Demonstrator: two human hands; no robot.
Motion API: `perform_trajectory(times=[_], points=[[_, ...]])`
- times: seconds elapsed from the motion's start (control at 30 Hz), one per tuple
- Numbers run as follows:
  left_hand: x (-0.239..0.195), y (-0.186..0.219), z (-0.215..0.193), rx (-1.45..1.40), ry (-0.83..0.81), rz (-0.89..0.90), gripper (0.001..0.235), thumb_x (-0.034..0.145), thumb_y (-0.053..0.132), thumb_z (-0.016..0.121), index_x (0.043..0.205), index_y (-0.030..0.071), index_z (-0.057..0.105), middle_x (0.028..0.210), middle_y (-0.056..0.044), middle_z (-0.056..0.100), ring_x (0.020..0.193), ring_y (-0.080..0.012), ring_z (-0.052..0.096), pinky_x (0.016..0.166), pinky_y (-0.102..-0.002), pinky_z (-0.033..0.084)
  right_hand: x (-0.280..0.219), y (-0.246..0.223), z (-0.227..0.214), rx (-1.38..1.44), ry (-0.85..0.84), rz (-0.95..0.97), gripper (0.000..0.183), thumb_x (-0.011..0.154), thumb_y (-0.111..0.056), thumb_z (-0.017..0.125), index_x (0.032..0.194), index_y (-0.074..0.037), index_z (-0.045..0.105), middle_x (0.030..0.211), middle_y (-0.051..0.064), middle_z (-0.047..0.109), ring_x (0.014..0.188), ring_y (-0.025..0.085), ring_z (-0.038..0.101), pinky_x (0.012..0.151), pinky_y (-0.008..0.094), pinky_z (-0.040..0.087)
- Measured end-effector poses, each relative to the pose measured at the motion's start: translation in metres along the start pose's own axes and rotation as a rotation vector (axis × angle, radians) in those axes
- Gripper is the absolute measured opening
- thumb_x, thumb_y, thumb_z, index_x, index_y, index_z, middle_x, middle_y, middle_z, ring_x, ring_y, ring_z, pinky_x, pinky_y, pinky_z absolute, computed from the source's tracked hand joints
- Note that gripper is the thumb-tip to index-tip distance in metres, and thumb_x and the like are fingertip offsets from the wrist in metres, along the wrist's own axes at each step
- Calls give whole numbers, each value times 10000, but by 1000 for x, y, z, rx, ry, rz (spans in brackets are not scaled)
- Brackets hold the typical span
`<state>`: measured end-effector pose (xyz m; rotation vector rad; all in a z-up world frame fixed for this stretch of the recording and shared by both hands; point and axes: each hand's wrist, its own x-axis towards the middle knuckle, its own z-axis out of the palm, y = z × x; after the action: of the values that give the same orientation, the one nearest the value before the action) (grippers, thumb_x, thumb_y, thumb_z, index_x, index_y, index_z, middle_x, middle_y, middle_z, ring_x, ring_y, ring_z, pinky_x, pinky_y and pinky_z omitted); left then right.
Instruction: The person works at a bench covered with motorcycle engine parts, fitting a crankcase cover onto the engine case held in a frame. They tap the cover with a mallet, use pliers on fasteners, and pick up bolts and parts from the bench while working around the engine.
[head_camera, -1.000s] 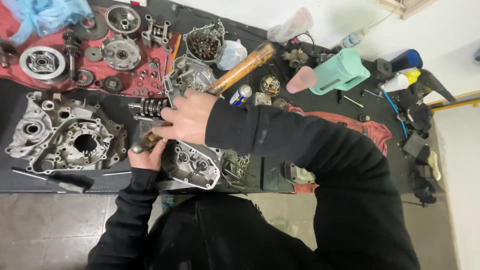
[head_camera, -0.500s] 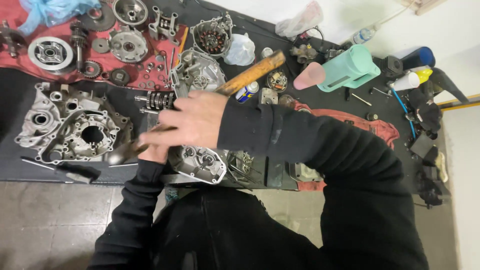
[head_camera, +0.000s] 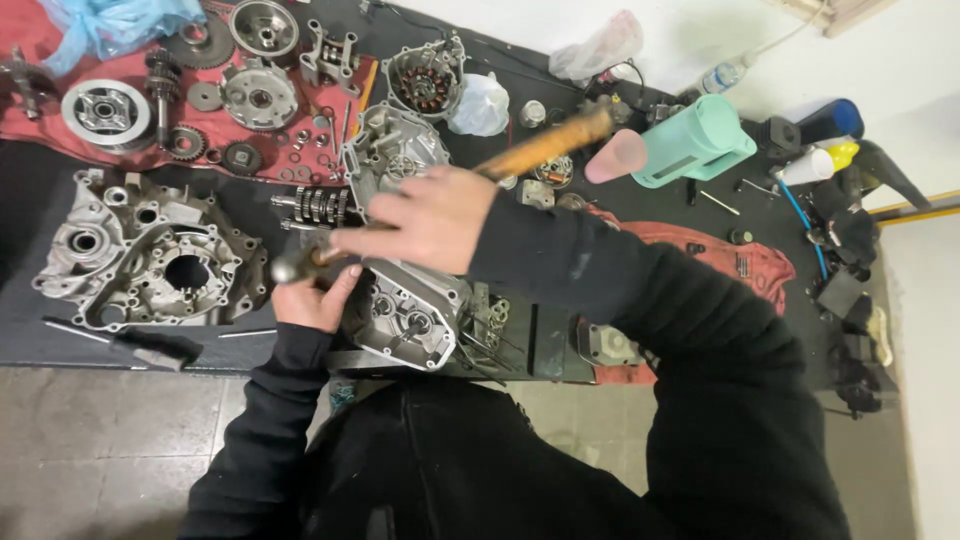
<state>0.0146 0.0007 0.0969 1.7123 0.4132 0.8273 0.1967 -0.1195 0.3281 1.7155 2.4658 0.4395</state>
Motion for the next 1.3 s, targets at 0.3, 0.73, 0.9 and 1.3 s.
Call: perform_trajectory(times=[0.3, 0.73, 0.9, 1.3], points=[[36, 46, -7, 1045, -174, 366, 318, 977, 364, 698, 813, 123, 572, 743, -57, 635, 662, -292, 661, 562, -436, 505, -98, -23, 6, 531, 256, 604, 468, 979, -196, 699, 1435, -230, 600, 1100, 32, 698, 880, 236, 710, 705, 352, 577], [22, 16, -5, 1050, -223, -81, 411, 1039, 483, 624, 827, 132, 644, 695, -191, 665, 669, -429, 658, 604, -555, 513, -202, -100, 107, 1169, 403, 1196, 447, 994, -114, 616, 1435, -64, 570, 956, 20, 681, 701, 86, 597, 675, 242, 513], [48, 43, -12, 991, -355, 242, 382, 1059, 431, 582, 885, 91, 605, 795, -153, 693, 695, -395, 682, 580, -539, 515, -207, -120, 127, 1276, 433, 1181, 441, 1021, -107, 619, 1454, -49, 556, 983, 18, 654, 763, 69, 580, 711, 226, 503], [41, 15, -17, 1136, -398, 95, 456, 1062, 537, 582, 838, 146, 655, 633, -178, 658, 567, -405, 651, 525, -539, 501, -241, -180, 157, 1493, 627, 1459, 517, 977, -121, 655, 1465, -51, 502, 986, -13, 619, 709, 52, 542, 614, 240, 472]])
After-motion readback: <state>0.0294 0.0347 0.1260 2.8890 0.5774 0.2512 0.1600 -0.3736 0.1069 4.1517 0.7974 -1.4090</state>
